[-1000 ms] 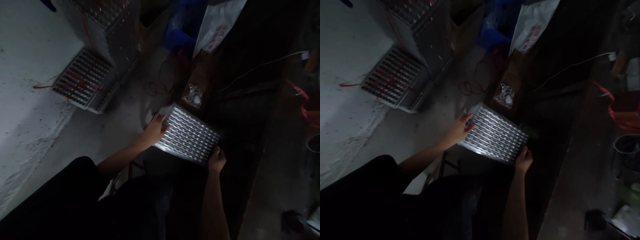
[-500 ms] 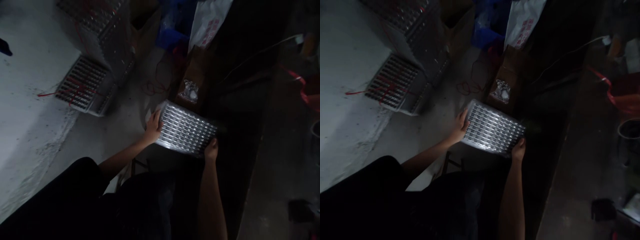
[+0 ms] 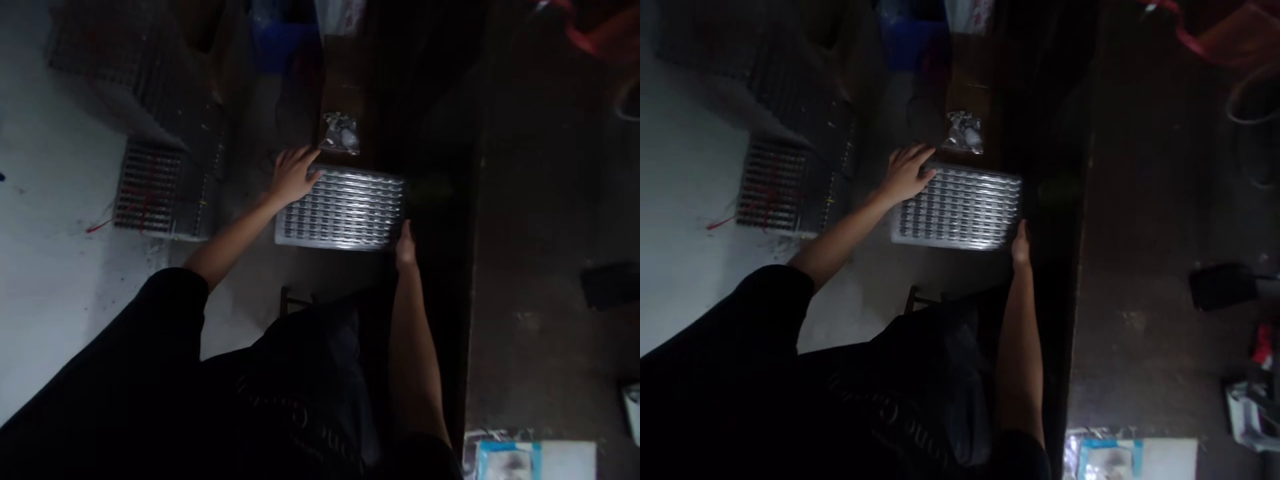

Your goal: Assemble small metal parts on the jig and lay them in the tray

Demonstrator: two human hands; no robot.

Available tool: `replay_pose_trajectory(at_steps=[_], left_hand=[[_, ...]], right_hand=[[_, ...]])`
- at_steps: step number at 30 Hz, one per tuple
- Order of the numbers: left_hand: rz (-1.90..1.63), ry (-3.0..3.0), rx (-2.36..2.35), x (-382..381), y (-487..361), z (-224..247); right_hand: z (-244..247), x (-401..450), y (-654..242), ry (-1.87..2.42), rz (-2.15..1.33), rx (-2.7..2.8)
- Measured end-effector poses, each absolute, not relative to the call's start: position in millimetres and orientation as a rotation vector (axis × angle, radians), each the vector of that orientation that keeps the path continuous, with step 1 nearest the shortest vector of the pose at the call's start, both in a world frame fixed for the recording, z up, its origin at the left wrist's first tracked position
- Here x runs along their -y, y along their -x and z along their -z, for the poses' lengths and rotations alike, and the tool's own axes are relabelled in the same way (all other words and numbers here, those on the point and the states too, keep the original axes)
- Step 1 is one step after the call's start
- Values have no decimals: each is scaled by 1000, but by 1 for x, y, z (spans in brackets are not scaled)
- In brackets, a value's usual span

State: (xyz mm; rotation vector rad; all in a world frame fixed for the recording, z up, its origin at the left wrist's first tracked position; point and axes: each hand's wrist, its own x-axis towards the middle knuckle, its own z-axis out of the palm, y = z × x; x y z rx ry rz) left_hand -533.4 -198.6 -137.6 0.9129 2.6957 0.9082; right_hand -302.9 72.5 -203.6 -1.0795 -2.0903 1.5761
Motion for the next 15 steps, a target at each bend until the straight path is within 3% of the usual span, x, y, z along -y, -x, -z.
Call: replay_pose_trajectory(at_steps=[9, 15], left_hand=[[-243, -947, -2898, 175, 526, 129], [-119, -881, -2915, 169, 528, 119]], right_hand=[[231, -2, 152, 1505, -1687, 1663], [256, 40, 149, 1544, -1771, 1621]])
